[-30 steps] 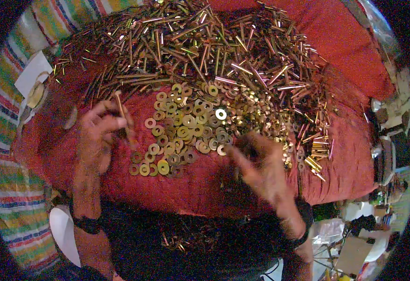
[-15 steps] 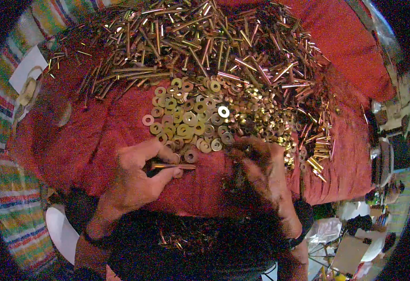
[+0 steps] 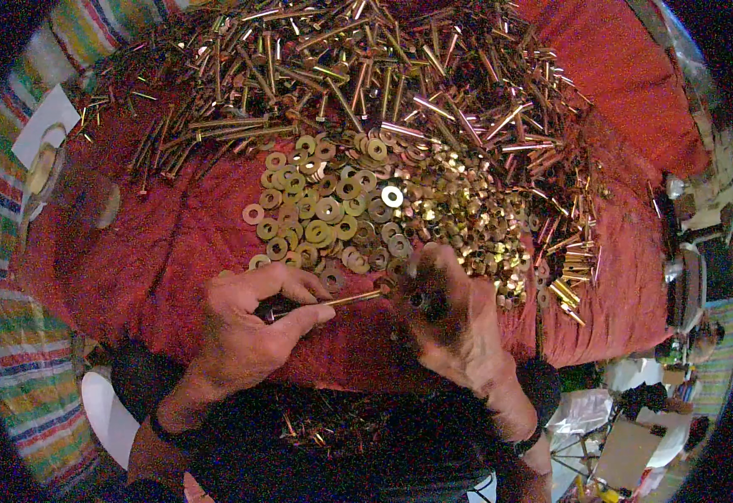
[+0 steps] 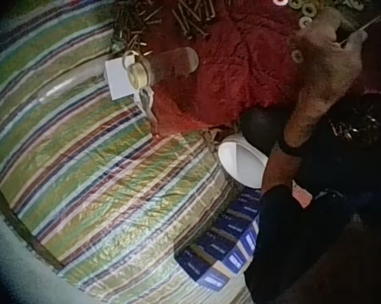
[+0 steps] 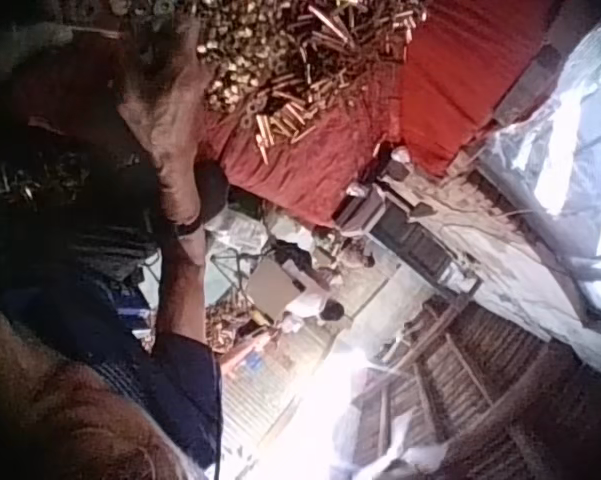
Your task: The person repeatedly picks up brass-colored cylindrical rods and flat washers, then threads the washers onto the rods by hand. The assembled units are placed back onto the red cloth among many similar parts.
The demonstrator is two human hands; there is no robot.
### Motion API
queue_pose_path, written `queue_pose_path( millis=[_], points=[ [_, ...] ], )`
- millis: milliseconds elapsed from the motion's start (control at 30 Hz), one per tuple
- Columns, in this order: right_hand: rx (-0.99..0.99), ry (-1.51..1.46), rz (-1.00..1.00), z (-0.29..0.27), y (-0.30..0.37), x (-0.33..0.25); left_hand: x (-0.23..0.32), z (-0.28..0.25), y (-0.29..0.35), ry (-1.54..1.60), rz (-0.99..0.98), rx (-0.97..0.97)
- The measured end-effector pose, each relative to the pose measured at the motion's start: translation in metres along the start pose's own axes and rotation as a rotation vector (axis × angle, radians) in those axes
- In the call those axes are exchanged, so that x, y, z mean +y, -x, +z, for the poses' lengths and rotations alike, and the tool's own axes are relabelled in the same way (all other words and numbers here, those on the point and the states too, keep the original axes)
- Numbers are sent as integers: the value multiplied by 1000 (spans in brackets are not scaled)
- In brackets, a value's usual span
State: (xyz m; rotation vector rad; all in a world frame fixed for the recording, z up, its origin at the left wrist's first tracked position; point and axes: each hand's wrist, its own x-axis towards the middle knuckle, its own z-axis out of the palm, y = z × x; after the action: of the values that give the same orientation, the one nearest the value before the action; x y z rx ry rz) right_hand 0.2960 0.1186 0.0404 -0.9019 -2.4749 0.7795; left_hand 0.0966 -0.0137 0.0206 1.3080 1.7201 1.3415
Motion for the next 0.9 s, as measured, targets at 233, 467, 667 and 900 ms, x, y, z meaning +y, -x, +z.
queue_pose_path(
  millis=[233,467,667,900],
  points=[
    [20,-34,-118,4,8,5,-7,18,8,-249,443,60],
    [-124,1,-145,-15,4,-3,-13,18,4,-128,388,83],
    [-220,0,-253,-22,-3,7,-5,6,0,173,67,41],
    [-187,-114,-237,-26,3,0,-4,2,-1,310,-54,-59]
  ],
)
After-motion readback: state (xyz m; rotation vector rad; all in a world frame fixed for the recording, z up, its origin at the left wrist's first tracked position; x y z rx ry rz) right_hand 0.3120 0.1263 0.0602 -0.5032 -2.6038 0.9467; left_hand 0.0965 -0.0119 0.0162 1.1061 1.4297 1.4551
